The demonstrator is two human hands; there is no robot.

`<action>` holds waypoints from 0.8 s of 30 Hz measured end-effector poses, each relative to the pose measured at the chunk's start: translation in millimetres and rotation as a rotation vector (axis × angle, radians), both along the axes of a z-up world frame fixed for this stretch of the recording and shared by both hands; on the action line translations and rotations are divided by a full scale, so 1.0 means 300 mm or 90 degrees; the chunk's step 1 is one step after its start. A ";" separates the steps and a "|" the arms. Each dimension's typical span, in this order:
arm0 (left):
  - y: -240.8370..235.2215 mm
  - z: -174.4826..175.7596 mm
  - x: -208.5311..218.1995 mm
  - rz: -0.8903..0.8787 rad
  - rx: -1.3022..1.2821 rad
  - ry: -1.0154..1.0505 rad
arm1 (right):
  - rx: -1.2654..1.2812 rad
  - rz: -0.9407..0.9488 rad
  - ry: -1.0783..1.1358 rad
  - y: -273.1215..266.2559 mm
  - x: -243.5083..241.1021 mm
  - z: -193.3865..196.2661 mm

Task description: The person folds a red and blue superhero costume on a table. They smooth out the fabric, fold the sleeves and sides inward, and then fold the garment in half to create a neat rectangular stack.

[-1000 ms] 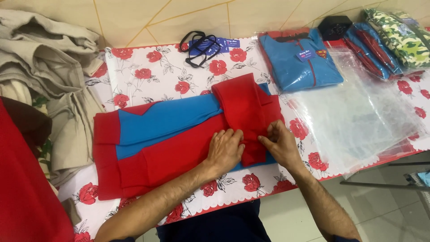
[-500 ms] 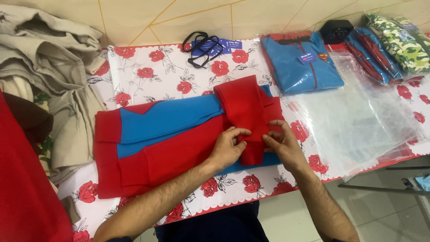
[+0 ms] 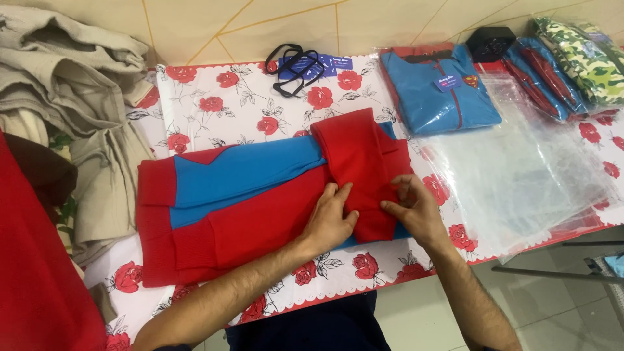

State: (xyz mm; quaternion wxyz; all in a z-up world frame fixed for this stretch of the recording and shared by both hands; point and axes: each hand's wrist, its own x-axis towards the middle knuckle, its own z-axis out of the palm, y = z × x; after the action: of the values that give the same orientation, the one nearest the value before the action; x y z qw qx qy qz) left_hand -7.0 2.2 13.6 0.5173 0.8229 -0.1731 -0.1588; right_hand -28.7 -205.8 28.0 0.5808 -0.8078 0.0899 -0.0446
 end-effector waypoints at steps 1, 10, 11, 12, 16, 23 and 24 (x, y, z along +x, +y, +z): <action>0.002 -0.002 -0.003 0.001 0.000 0.000 | 0.000 0.001 0.000 -0.020 0.001 -0.028; -0.051 0.032 0.103 -0.026 0.236 -0.544 | -0.611 0.072 -0.360 0.007 0.080 -0.027; -0.069 0.026 0.120 -0.050 0.266 -0.476 | -0.629 0.131 -0.333 0.014 0.117 -0.053; -0.087 0.021 0.140 -0.074 0.296 -0.409 | -0.646 0.189 -0.307 0.020 0.159 -0.078; -0.060 -0.142 0.190 -0.104 0.403 -0.372 | -0.673 0.283 -0.083 0.044 0.166 -0.122; -0.016 -0.087 0.176 -0.156 0.449 -0.317 | -0.878 0.285 0.058 -0.012 0.063 -0.094; -0.011 -0.082 0.178 -0.165 0.461 -0.303 | -0.902 0.288 0.074 -0.021 0.047 -0.091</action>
State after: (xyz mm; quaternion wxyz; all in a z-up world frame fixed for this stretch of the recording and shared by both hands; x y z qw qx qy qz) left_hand 46.4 -1.0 -11.1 0.1181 0.9359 -0.3222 -0.0791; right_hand -14.5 -212.1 0.6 -0.0898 -0.9885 -0.0980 0.0716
